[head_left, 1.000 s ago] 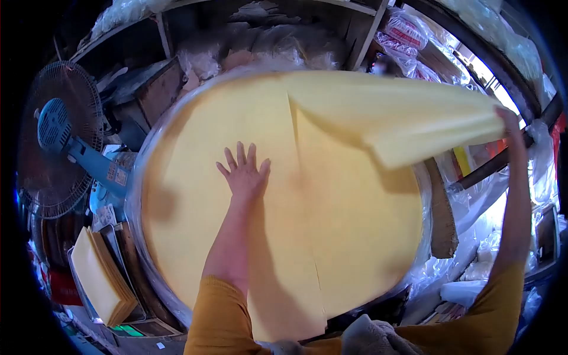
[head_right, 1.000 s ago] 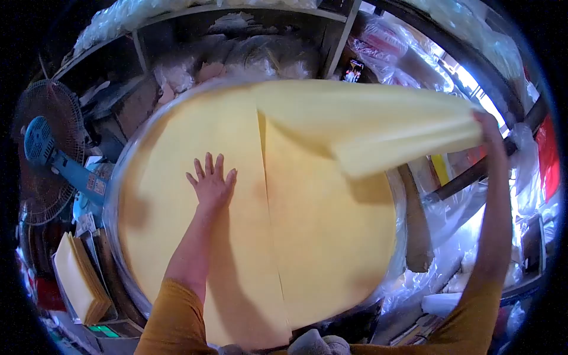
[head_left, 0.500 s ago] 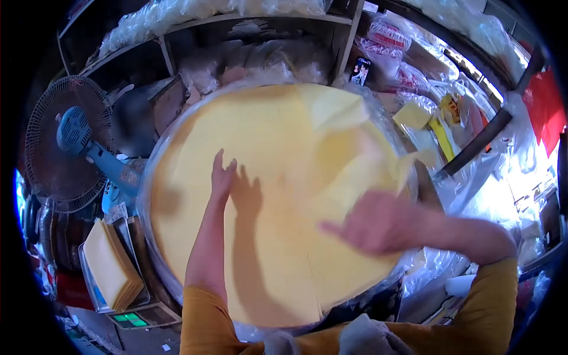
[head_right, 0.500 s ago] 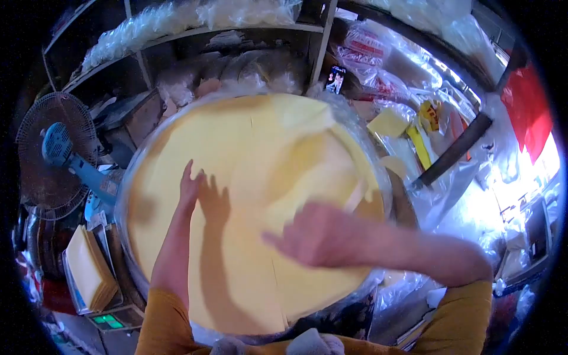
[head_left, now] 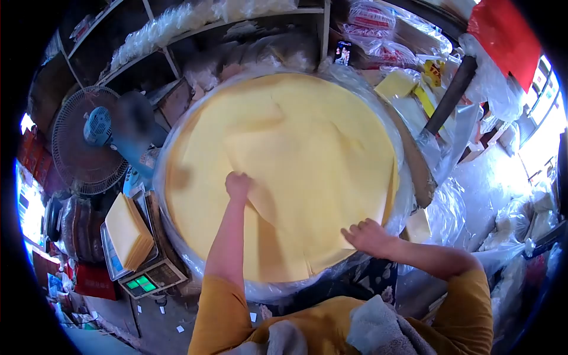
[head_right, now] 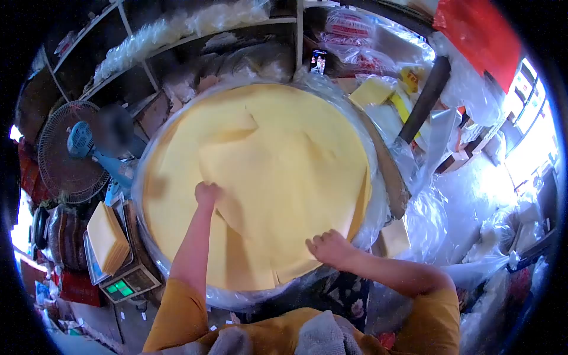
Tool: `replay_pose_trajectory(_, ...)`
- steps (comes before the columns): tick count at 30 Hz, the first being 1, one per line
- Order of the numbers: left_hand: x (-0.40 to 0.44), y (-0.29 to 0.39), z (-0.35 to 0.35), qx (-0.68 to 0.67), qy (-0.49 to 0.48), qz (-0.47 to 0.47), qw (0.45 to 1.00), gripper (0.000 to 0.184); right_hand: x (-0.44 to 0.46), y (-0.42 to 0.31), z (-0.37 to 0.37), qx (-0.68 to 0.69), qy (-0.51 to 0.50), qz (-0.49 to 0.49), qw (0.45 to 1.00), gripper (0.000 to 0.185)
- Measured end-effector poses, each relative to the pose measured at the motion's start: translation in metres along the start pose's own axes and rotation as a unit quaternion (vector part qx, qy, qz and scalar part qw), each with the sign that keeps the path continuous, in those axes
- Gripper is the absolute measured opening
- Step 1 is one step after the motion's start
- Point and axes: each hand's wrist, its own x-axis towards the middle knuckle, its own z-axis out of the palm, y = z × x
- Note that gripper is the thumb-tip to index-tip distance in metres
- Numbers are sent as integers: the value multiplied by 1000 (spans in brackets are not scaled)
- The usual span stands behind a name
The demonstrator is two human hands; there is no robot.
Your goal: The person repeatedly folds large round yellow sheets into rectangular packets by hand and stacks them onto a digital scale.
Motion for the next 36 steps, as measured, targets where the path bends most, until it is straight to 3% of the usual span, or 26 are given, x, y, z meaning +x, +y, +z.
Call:
replay_pose_trajectory(1,19,-38,-10,-170,-12,1,985,35,-9,2,5,-29,3,37,999,31)
replay_pose_trajectory(2,15,-39,-25,-262,-29,-11,964,32,-16,7,11,-47,-57,109,991,36)
replay_pose_trajectory(4,-2,-35,-58,-425,-73,-71,899,33,-29,21,24,-41,-84,198,976,37)
replay_pose_trajectory(5,-15,-30,-76,-493,-94,-120,857,36,-34,28,31,-38,-96,242,965,37)
replay_pose_trajectory(6,-29,-45,-99,-603,-123,-181,767,38,-38,35,45,-26,-72,249,966,38)
replay_pose_trajectory(7,-45,-51,-110,-537,-65,-161,826,33,-41,40,61,-14,-48,255,966,40)
replay_pose_trajectory(9,-82,-57,-118,-189,104,-117,970,25,-41,44,65,4,-48,256,966,41)
replay_pose_trajectory(10,-99,-51,-124,-31,141,-114,983,22,-37,44,57,11,-71,252,965,41)
replay_pose_trajectory(11,-112,-44,-130,66,149,-113,980,21,-32,43,49,18,-94,248,964,42)
replay_pose_trajectory(12,-117,-39,-142,60,78,-132,986,32,-28,44,37,43,-114,239,963,43)
replay_pose_trajectory(13,-135,-11,-141,202,102,-107,968,38,-24,45,21,68,-134,230,961,45)
replay_pose_trajectory(15,-164,57,-123,466,139,-47,872,51,-16,41,18,100,-124,212,964,48)
replay_pose_trajectory(17,-151,56,-122,549,109,89,824,61,-7,35,36,114,-66,185,974,50)
replay_pose_trajectory(18,-146,53,-122,585,92,156,790,66,-1,28,43,128,-58,168,976,52)
replay_pose_trajectory(20,-134,32,-109,593,-4,182,784,66,13,17,56,157,-40,134,978,56)
replay_pose_trajectory(21,-132,30,-101,596,-53,195,777,66,18,21,60,173,-33,164,971,58)
replay_pose_trajectory(22,-132,28,-93,582,-107,135,795,64,23,25,63,189,-26,194,962,60)
replay_pose_trajectory(23,-134,24,-89,582,-99,144,794,64,28,30,70,205,-20,224,953,62)
replay_pose_trajectory(24,-139,16,-87,582,-93,153,793,64,27,49,99,268,56,244,930,64)
replay_pose_trajectory(26,-142,10,-86,577,-86,168,795,64,36,94,79,392,-76,466,789,68)
replay_pose_trajectory(27,-143,9,-87,571,-85,173,798,64,34,113,90,295,11,536,791,66)
replay_pose_trajectory(28,-144,9,-87,565,-82,178,801,64,25,135,135,143,190,536,810,63)
replay_pose_trajectory(31,-148,16,-83,570,-90,129,806,64,9,152,87,262,181,524,790,69)
replay_pose_trajectory(36,-157,9,-78,567,-65,117,813,66,-13,65,50,239,1,166,957,67)
